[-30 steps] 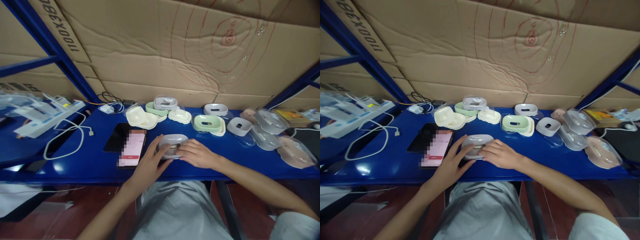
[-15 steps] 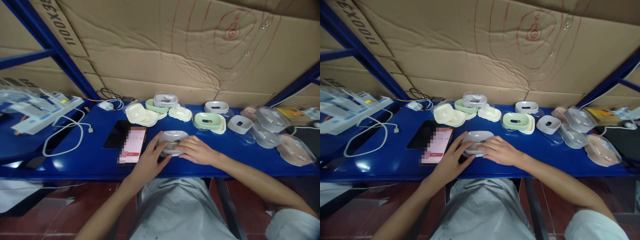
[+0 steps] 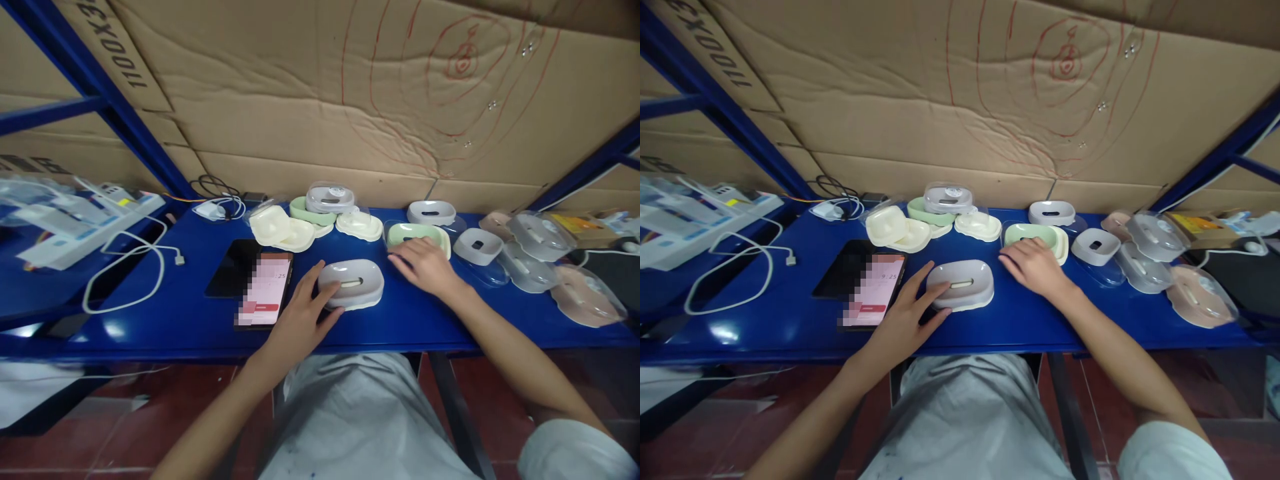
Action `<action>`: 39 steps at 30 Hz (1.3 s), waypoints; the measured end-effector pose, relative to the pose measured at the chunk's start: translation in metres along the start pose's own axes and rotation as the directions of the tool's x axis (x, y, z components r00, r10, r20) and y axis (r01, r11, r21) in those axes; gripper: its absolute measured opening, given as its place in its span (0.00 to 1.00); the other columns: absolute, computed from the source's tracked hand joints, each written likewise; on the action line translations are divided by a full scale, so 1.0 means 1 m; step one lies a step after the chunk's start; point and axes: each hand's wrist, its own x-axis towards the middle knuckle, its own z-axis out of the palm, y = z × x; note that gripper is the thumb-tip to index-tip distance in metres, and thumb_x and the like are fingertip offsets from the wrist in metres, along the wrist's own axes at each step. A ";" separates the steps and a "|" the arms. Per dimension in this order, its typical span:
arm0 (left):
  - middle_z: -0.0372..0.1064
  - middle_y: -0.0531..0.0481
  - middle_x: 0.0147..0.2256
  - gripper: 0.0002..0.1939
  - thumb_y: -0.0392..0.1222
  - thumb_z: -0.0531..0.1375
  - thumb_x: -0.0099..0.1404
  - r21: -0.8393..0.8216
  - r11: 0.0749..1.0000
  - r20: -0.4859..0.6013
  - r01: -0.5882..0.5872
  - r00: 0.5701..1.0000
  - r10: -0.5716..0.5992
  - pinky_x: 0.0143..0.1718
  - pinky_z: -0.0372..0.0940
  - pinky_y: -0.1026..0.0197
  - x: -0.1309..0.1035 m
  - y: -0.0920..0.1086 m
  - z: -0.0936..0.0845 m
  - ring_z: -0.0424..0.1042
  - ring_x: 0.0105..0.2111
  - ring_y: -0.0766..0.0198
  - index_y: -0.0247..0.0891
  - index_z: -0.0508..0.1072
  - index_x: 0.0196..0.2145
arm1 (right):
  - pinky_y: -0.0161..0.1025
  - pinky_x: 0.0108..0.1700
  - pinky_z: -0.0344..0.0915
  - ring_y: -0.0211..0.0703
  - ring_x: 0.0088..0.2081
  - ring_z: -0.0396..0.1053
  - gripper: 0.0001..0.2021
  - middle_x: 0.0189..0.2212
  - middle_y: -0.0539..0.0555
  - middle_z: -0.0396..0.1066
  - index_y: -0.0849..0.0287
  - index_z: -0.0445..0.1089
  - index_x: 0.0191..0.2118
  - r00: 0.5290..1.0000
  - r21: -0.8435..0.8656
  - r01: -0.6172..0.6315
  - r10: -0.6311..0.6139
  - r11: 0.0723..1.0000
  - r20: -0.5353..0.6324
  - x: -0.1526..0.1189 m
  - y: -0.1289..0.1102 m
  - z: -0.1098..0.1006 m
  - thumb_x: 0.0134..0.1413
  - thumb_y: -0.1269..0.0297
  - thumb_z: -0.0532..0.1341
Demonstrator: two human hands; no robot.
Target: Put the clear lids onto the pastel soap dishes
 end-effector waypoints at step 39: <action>0.53 0.37 0.74 0.34 0.42 0.61 0.77 -0.070 0.996 0.069 0.051 0.997 -0.046 0.68 0.68 0.40 0.000 0.004 -0.003 0.61 0.72 0.43 0.50 0.54 0.75 | 0.57 0.65 0.72 0.54 0.63 0.71 0.28 0.68 0.62 0.65 0.48 0.61 0.74 0.960 0.684 -0.227 0.042 0.693 0.277 -0.006 -0.029 0.011 0.74 0.49 0.60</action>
